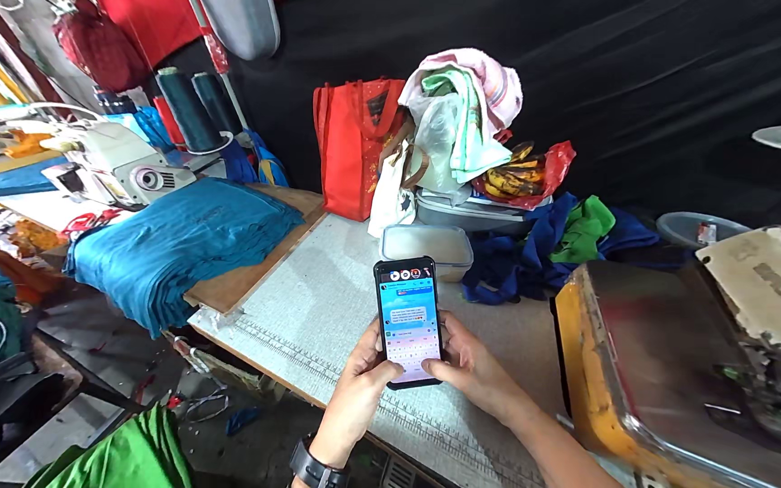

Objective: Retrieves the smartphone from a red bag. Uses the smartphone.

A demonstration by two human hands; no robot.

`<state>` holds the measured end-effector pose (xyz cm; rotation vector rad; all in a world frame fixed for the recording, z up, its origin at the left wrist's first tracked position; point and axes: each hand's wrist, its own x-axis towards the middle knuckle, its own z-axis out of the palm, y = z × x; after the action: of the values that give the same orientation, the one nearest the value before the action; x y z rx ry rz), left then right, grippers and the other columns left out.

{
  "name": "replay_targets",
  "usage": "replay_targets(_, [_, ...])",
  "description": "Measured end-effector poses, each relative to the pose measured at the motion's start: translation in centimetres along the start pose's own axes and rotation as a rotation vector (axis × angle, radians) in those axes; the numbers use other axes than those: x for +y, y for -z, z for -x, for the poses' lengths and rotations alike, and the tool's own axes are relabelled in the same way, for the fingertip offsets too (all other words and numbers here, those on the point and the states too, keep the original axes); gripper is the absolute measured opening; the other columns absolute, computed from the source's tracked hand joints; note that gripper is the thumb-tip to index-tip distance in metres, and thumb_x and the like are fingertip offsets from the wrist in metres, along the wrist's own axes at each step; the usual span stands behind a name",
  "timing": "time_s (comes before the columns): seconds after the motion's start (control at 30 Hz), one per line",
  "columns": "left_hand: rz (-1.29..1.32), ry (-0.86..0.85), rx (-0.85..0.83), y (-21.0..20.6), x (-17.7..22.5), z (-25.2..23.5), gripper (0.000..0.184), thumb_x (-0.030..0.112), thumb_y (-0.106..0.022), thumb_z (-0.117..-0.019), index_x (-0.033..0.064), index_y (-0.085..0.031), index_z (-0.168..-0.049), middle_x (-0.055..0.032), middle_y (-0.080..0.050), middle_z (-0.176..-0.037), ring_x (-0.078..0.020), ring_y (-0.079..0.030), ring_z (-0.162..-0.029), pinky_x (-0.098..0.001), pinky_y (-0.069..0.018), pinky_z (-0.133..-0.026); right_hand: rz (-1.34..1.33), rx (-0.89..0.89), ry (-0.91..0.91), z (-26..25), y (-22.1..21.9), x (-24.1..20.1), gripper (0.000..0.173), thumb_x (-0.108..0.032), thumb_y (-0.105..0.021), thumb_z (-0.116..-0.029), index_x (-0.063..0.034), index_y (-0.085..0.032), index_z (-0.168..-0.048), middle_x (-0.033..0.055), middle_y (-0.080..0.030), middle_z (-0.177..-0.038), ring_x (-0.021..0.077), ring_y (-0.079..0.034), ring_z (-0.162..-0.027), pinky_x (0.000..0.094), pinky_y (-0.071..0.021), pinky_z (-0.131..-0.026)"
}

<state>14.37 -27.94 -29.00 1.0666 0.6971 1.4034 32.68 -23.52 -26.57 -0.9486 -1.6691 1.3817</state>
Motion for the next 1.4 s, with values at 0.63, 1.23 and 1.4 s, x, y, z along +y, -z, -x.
replay_targets(0.63, [-0.018, -0.028, 0.154, -0.89, 0.1, -0.09, 0.04, 0.002, -0.048, -0.1032, -0.0019, -0.048, -0.143, -0.0147, -0.071, -0.115, -0.0208, -0.072, -0.103, -0.0396, -0.0593, -0.095, 0.002, -0.032, 0.008, 0.19, -0.27, -0.31, 0.06, -0.008, -0.06, -0.0842, -0.0057, -0.046, -0.142, 0.0049, -0.072, -0.116, 0.0106, -0.071, -0.105, 0.0272, -0.0586, -0.092])
replay_targets(1.23, [0.072, -0.006, 0.055, -0.32, 0.16, -0.05, 0.058, -0.008, -0.039, -0.086, -0.001, -0.046, -0.144, -0.0113, -0.071, -0.116, -0.0178, -0.071, -0.104, -0.0384, -0.0582, -0.094, -0.022, -0.05, -0.004, 0.0, 0.28, -0.01, 0.061, -0.005, -0.055, -0.0823, -0.0076, -0.047, -0.143, 0.0055, -0.072, -0.116, 0.0127, -0.071, -0.105, 0.0309, -0.0591, -0.091])
replay_targets(1.4, [0.076, -0.013, 0.044, -0.43, 0.31, -0.04, 0.059, -0.008, -0.039, -0.0847, -0.0012, -0.046, -0.143, -0.0105, -0.071, -0.115, -0.0164, -0.071, -0.103, -0.0371, -0.0581, -0.093, -0.007, -0.03, -0.009, 0.07, 0.15, -0.12, 0.062, -0.005, -0.06, -0.0811, -0.0064, -0.047, -0.142, 0.0053, -0.072, -0.115, 0.012, -0.071, -0.104, 0.0292, -0.0595, -0.091])
